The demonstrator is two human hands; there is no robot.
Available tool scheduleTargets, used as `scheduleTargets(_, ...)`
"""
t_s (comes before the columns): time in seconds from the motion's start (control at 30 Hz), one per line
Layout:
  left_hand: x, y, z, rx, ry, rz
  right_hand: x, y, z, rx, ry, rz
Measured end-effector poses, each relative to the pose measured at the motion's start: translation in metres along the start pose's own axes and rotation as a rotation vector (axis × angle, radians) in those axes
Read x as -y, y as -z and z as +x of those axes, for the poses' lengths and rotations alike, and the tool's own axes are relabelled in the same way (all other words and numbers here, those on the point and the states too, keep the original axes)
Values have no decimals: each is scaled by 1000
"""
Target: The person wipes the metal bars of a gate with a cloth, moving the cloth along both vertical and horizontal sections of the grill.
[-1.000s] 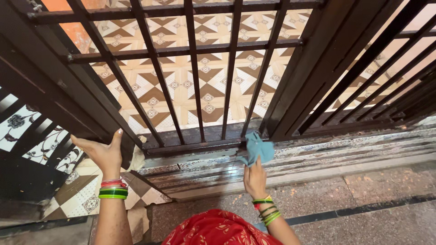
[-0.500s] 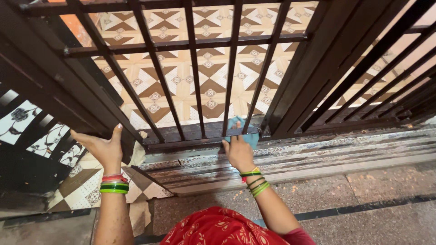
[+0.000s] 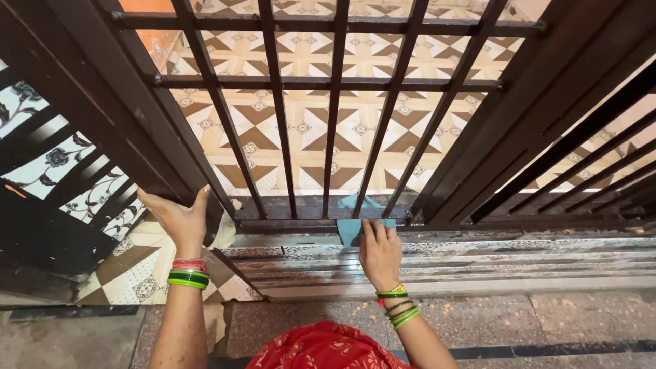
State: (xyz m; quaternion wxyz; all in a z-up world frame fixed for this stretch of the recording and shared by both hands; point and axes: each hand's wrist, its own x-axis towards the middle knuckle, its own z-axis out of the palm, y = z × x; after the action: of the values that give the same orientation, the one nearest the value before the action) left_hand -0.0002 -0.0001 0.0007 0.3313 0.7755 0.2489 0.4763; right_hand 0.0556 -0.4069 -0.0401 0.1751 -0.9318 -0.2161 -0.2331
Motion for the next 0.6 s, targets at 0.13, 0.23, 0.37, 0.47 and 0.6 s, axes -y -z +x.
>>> scheduleTargets(0.13,7,-3,0,-15,-43,33,5,-6,1,-119,154,14)
scheduleTargets(0.23,12,-4,-1,-16,-38,30,-8,-11,14,-124,164,7)
scheduleTargets(0.37,19,-9,-3,-52,-64,66,-12,-14,31,-145,88,-68)
scheduleTargets(0.47,25,-15,-1,-94,-30,74,-3,-10,41,-64,59,-87)
scheduleTargets(0.6,41,-27,-1,-161,-88,73,15,-9,49,-43,105,8)
